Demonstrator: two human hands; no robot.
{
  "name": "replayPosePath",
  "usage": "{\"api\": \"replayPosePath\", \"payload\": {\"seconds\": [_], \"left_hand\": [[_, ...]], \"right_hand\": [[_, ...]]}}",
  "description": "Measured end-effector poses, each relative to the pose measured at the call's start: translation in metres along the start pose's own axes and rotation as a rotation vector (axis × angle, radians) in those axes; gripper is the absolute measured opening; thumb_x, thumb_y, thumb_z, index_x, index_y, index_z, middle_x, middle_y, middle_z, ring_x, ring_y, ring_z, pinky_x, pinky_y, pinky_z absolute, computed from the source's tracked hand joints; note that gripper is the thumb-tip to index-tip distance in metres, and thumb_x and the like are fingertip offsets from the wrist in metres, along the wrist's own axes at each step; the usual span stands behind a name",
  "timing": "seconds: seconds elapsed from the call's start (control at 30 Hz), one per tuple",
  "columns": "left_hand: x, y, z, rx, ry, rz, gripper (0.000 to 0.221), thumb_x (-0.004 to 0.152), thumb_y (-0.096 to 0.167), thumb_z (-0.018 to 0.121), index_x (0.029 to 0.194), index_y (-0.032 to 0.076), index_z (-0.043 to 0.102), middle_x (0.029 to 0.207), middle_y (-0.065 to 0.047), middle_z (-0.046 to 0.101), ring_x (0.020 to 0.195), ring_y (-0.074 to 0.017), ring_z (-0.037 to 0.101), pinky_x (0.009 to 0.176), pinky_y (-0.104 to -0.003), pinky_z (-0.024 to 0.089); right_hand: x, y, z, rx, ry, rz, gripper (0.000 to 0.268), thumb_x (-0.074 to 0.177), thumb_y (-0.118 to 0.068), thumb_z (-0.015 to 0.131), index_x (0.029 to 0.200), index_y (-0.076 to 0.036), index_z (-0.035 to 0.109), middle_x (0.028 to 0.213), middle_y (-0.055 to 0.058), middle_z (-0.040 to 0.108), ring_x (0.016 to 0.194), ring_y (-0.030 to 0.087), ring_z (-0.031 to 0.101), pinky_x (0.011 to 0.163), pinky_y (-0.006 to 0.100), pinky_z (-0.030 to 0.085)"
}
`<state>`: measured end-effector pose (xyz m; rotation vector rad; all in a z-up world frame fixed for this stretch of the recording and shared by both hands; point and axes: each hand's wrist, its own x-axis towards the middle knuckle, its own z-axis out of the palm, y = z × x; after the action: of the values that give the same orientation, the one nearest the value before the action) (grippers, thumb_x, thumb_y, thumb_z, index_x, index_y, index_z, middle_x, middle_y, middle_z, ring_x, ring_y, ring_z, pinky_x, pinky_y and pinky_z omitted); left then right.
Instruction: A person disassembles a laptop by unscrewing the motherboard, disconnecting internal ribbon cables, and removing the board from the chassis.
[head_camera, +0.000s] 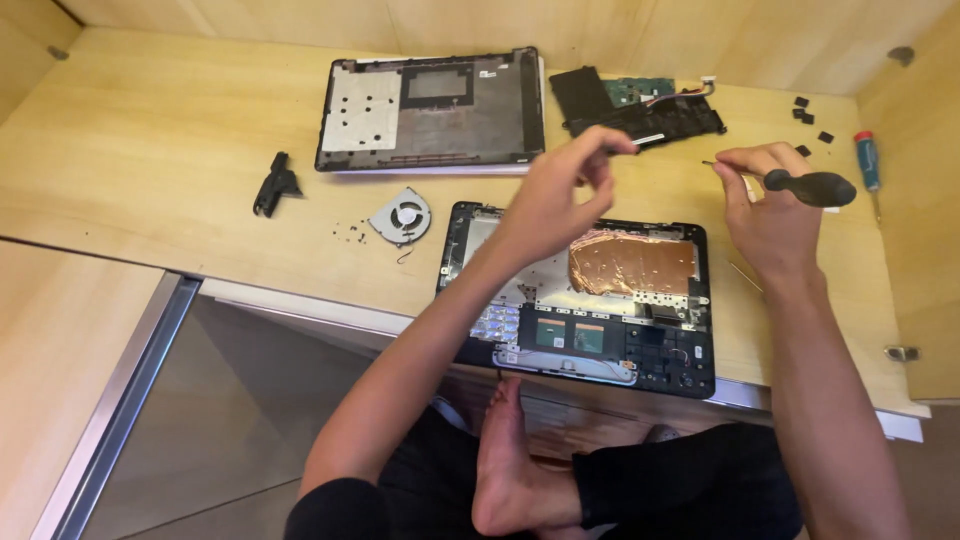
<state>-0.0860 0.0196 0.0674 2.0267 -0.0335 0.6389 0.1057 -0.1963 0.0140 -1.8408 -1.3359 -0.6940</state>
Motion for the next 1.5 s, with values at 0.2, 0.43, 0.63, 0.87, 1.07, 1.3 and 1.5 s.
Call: {"api": "replayPosePath", "payload": {"seconds": [0.2, 0.43, 0.63, 0.87, 1.07, 1.3, 1.5], "left_hand": [[-0.130, -0.022, -0.136, 0.302, 0.313, -0.044, 0.042, 0.088, -0.011, 0.060, 0.122, 0.013, 0.063, 0.093, 0.001, 0.066, 0.086, -0.0101, 0.062, 0.084, -0.025, 0.048], [-0.193, -0.062, -0.173, 0.731, 0.510, -0.309, 0.019, 0.096, 0.005, 0.070, 0.113, 0.013, 0.076, 0.093, -0.002, 0.075, 0.091, -0.0202, 0.063, 0.084, -0.036, 0.050], [-0.191, -0.068, -0.172, 0.722, 0.547, -0.242, 0.022, 0.094, 0.002, 0.069, 0.113, 0.010, 0.075, 0.098, -0.001, 0.077, 0.096, -0.0223, 0.061, 0.088, -0.036, 0.051], [-0.188, -0.042, -0.150, 0.580, 0.797, -0.226, 0.027, 0.098, -0.006, 0.057, 0.119, 0.007, 0.068, 0.110, -0.008, 0.073, 0.103, -0.0199, 0.070, 0.091, -0.036, 0.053], [-0.204, 0.005, -0.042, 0.553, 0.364, -0.264, 0.052, 0.102, 0.047, 0.047, 0.139, 0.011, 0.057, 0.139, -0.011, 0.064, 0.134, -0.0277, 0.054, 0.116, -0.053, 0.033], [-0.207, 0.015, 0.004, 0.621, 0.430, -0.220, 0.059, 0.096, 0.047, 0.055, 0.144, 0.013, 0.051, 0.147, -0.012, 0.052, 0.145, -0.0292, 0.045, 0.125, -0.056, 0.019], [-0.199, 0.036, 0.024, 0.684, 0.267, -0.278, 0.069, 0.096, 0.062, 0.047, 0.144, 0.012, 0.046, 0.152, -0.017, 0.045, 0.147, -0.0304, 0.040, 0.121, -0.069, 0.004]], "right_hand": [[-0.015, -0.001, 0.005, -0.069, -0.161, -0.024, 0.002, 0.125, 0.007, 0.084, 0.123, 0.007, 0.084, 0.115, 0.019, 0.073, 0.103, 0.033, 0.066, 0.090, 0.041, 0.053], [-0.014, -0.006, 0.008, 0.043, -0.228, 0.078, 0.009, 0.116, 0.013, 0.075, 0.116, 0.006, 0.079, 0.112, 0.016, 0.070, 0.099, 0.029, 0.065, 0.091, 0.038, 0.051], [-0.013, 0.000, 0.010, 0.030, -0.208, 0.053, 0.009, 0.119, 0.015, 0.079, 0.117, 0.007, 0.078, 0.108, 0.017, 0.069, 0.098, 0.031, 0.063, 0.084, 0.038, 0.048], [-0.003, -0.012, 0.006, 0.087, -0.215, 0.035, 0.006, 0.112, 0.015, 0.075, 0.113, 0.009, 0.076, 0.108, 0.021, 0.070, 0.099, 0.032, 0.065, 0.089, 0.040, 0.053], [0.012, -0.039, -0.002, 0.180, -0.152, 0.059, 0.008, 0.110, 0.015, 0.072, 0.109, 0.008, 0.076, 0.104, 0.017, 0.071, 0.094, 0.028, 0.067, 0.087, 0.037, 0.053], [0.021, -0.052, 0.002, 0.630, -0.115, 0.467, 0.008, 0.114, 0.005, 0.058, 0.113, 0.007, 0.066, 0.105, 0.018, 0.066, 0.098, 0.029, 0.073, 0.097, 0.037, 0.067], [0.050, -0.078, 0.005, 0.780, -0.266, 0.557, 0.031, 0.115, -0.003, 0.046, 0.096, 0.012, 0.066, 0.092, 0.022, 0.067, 0.086, 0.036, 0.076, 0.083, 0.040, 0.070]]}}
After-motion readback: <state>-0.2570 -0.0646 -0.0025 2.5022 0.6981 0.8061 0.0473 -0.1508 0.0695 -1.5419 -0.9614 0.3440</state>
